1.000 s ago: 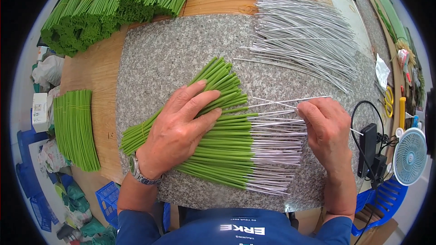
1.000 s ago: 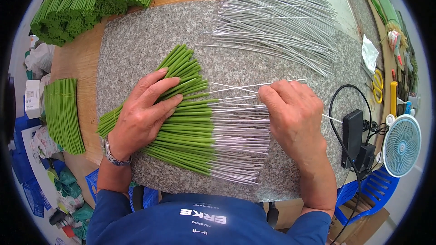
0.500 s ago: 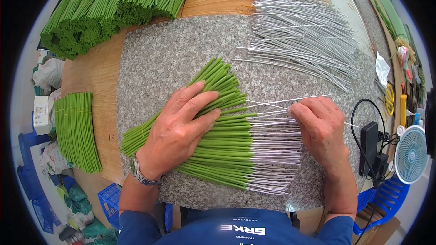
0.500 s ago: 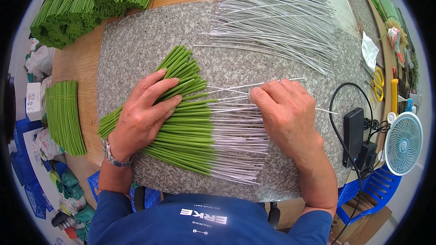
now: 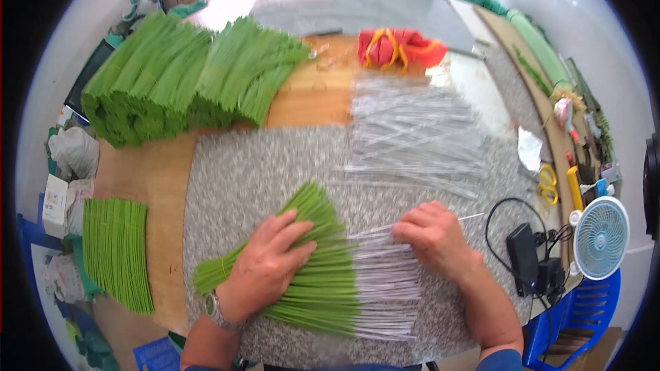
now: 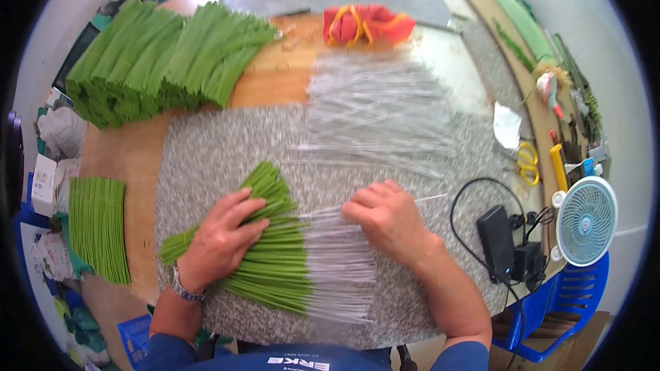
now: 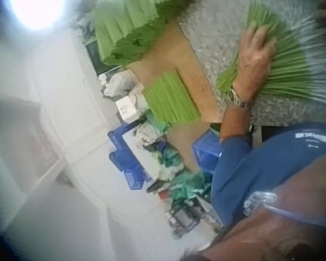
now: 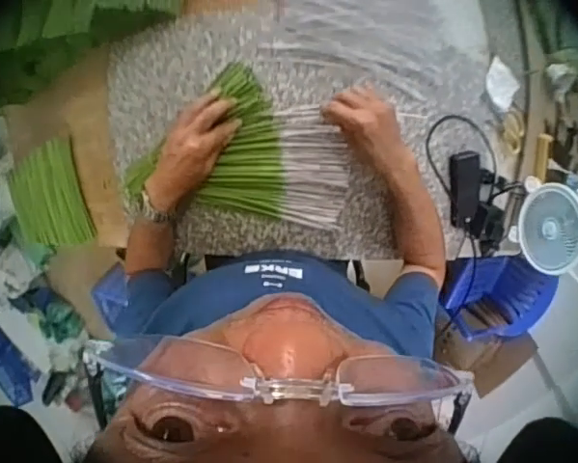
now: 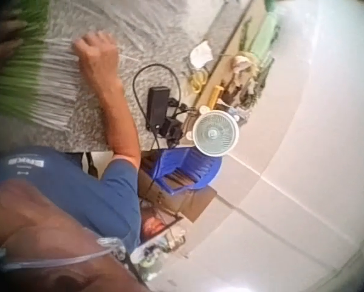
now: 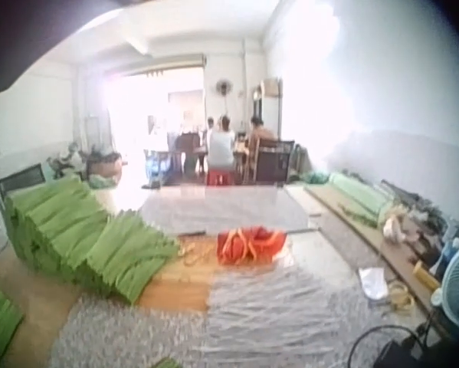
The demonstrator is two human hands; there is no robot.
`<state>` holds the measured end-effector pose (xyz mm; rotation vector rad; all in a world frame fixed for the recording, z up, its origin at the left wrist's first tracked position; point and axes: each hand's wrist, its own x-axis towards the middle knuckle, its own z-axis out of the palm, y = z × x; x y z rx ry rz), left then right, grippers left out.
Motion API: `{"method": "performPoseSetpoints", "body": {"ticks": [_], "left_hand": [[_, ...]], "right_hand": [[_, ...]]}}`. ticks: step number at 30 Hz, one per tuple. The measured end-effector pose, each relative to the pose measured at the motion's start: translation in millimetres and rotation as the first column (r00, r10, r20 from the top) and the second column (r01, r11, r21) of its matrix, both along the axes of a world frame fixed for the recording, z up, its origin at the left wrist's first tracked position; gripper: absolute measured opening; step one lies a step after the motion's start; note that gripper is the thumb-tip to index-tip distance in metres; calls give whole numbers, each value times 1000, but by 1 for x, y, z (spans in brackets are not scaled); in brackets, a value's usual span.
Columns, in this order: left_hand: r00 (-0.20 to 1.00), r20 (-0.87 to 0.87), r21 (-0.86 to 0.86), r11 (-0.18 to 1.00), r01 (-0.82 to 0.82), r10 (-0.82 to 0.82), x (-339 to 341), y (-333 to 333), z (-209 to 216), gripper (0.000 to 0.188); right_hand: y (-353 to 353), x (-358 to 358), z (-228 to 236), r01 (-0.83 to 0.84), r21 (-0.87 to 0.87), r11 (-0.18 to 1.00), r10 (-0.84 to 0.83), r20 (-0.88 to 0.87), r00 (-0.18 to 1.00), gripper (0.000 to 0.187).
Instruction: The person inserts white sticks into green tubes by hand, one at a time, and moves the assembled pieces to a growing stack on the table.
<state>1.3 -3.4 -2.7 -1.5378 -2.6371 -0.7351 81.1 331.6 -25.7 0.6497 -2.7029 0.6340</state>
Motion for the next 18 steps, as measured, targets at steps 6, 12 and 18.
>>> {"method": "performPoseSetpoints", "body": {"ticks": [6,12,18], "left_hand": [[1000,6,1,1000,16,-16,1,2,-2,25],[1000,-3,11,1000,12,-12,0,1,-2,24],[1000,-5,-2,1000,14,-14,0,-1,-2,24]], "right_hand": [[-15,-11,-10,10,62,998,-8,-29,1000,18],[-32,-25,-24,-63,-57,996,66,39,997,15],[-35,-29,-28,-123,-104,987,120,-29,992,11]]}}
